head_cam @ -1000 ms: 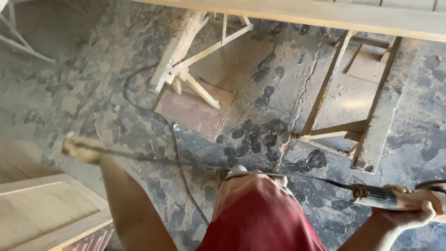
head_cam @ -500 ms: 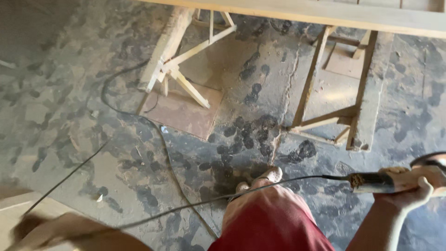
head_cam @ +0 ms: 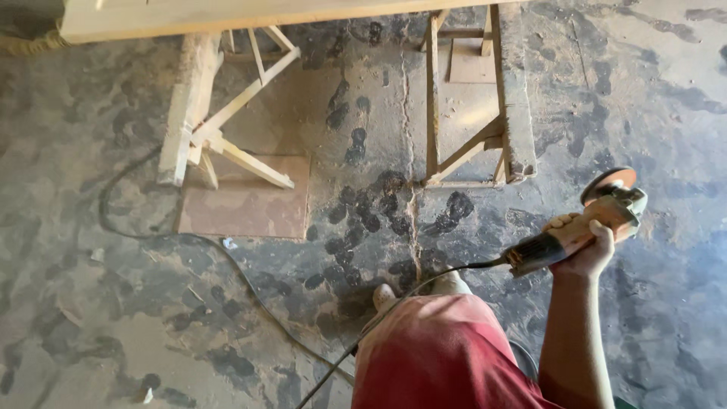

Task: The person uses an angle grinder with a sanding disc to smooth the surface of a wooden door panel. They systematically move the tool across the flat surfaces and edges of the door, which is resting on a wooden stand. The person adjusts their position and the tool's angle to cover different sections of the panel.

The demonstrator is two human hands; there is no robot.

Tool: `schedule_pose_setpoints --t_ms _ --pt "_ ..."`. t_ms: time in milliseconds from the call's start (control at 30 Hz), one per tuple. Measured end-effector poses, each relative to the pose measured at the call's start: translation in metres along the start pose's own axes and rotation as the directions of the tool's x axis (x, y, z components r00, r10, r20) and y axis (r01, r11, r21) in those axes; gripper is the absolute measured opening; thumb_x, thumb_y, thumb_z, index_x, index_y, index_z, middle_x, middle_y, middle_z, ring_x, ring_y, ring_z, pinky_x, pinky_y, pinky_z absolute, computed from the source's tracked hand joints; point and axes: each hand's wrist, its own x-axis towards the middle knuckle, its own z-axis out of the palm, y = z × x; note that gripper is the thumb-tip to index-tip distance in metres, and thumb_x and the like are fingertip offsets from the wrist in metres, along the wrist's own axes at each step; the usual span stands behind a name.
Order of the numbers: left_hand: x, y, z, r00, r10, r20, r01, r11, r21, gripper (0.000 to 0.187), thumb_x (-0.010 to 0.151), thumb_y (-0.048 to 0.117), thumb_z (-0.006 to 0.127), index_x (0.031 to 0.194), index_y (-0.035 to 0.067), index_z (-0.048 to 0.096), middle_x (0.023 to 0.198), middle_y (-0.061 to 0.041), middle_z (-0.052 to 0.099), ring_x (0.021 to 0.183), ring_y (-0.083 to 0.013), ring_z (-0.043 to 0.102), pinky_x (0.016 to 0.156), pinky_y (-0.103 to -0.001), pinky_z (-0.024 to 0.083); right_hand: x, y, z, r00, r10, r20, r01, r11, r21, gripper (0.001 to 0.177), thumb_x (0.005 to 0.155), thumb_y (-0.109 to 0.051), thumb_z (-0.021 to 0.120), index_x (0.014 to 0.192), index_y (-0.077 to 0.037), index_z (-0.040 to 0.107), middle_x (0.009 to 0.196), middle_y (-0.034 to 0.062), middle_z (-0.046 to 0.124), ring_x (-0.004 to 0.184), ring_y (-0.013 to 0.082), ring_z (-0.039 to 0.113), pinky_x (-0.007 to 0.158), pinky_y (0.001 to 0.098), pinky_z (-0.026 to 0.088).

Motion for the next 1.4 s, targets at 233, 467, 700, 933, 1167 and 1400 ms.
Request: schedule_pose_setpoints --t_ms 233,467,700,933,1167,1400 --pt "-0.076 0.027 0.009 0.835 0.464 0.295 -0.543 0.781 0.308 0.037 0.097 0.031 0.045 0.092 0.011 0.074 0.101 -0.013 0.07 0.088 -0.0284 0.067 0.081 -0.044 0.055 -0.001 -0.02 -0.042 0.999 -0.008 -0.033 0.013 0.992 0.129 0.042 0.081 -0.025 0.067 0.114 0.001 0.058 0.097 0.0151 0.061 0.089 0.0281 0.062 0.091 0.0436 0.053" --pt "-0.223 0.037 0.017 0.217 0.362 0.906 -0.889 0.457 0.03 0.033 0.097 0.019 0.047 0.097 0.012 0.079 0.11 -0.014 0.076 0.094 -0.0295 0.071 0.085 -0.046 0.055 0.019 -0.086 -0.098 0.996 -0.044 -0.075 0.053 0.991 0.122 0.043 0.083 -0.025 0.067 0.114 0.002 0.056 0.098 0.0157 0.061 0.09 0.0297 0.063 0.093 0.0449 0.053" --pt "-0.41 -0.096 -0.004 -0.07 -0.38 0.922 -0.944 0.325 0.062 0.03 0.089 0.03 0.063 0.096 0.008 0.083 0.104 -0.016 0.08 0.096 -0.0319 0.074 0.086 -0.046 0.054 0.014 -0.147 -0.155 0.96 -0.164 -0.226 0.188 0.978 0.09 0.06 0.085 -0.026 0.07 0.138 -0.006 0.05 0.099 0.0083 0.061 0.091 0.0244 0.064 0.09 0.0403 0.056" --pt "-0.441 -0.162 -0.068 0.025 -0.79 0.613 -0.926 0.213 0.313 0.045 0.083 0.041 0.071 0.093 -0.001 0.082 0.094 -0.02 0.081 0.087 -0.0328 0.077 0.074 -0.044 0.057 -0.014 -0.178 -0.245 0.934 -0.261 -0.245 0.298 0.946 0.127 0.068 0.089 -0.025 0.07 0.15 -0.01 0.044 0.106 0.0055 0.057 0.095 0.0211 0.061 0.096 0.0379 0.058" --pt "-0.417 -0.161 -0.02 0.094 -0.337 0.937 -0.957 0.23 0.179 0.052 0.08 0.049 0.079 0.098 0.001 0.078 0.099 -0.028 0.071 0.098 -0.0439 0.072 0.083 -0.047 0.058 -0.023 -0.171 -0.252 0.95 -0.194 -0.245 0.203 0.979 0.016 0.057 0.09 -0.035 0.071 0.14 -0.014 0.051 0.106 0.0048 0.059 0.094 0.0202 0.06 0.096 0.0389 0.056" --pt "-0.431 -0.164 0.0 0.183 0.112 0.977 -0.796 0.6 0.08 0.038 0.089 0.038 0.073 0.087 -0.001 0.068 0.086 -0.029 0.068 0.088 -0.0493 0.066 0.071 -0.051 0.051 0.027 -0.11 -0.197 0.998 0.018 -0.064 -0.016 0.999 0.033 0.038 0.089 -0.031 0.066 0.117 -0.009 0.053 0.102 0.0078 0.061 0.097 0.0248 0.062 0.098 0.0456 0.054"
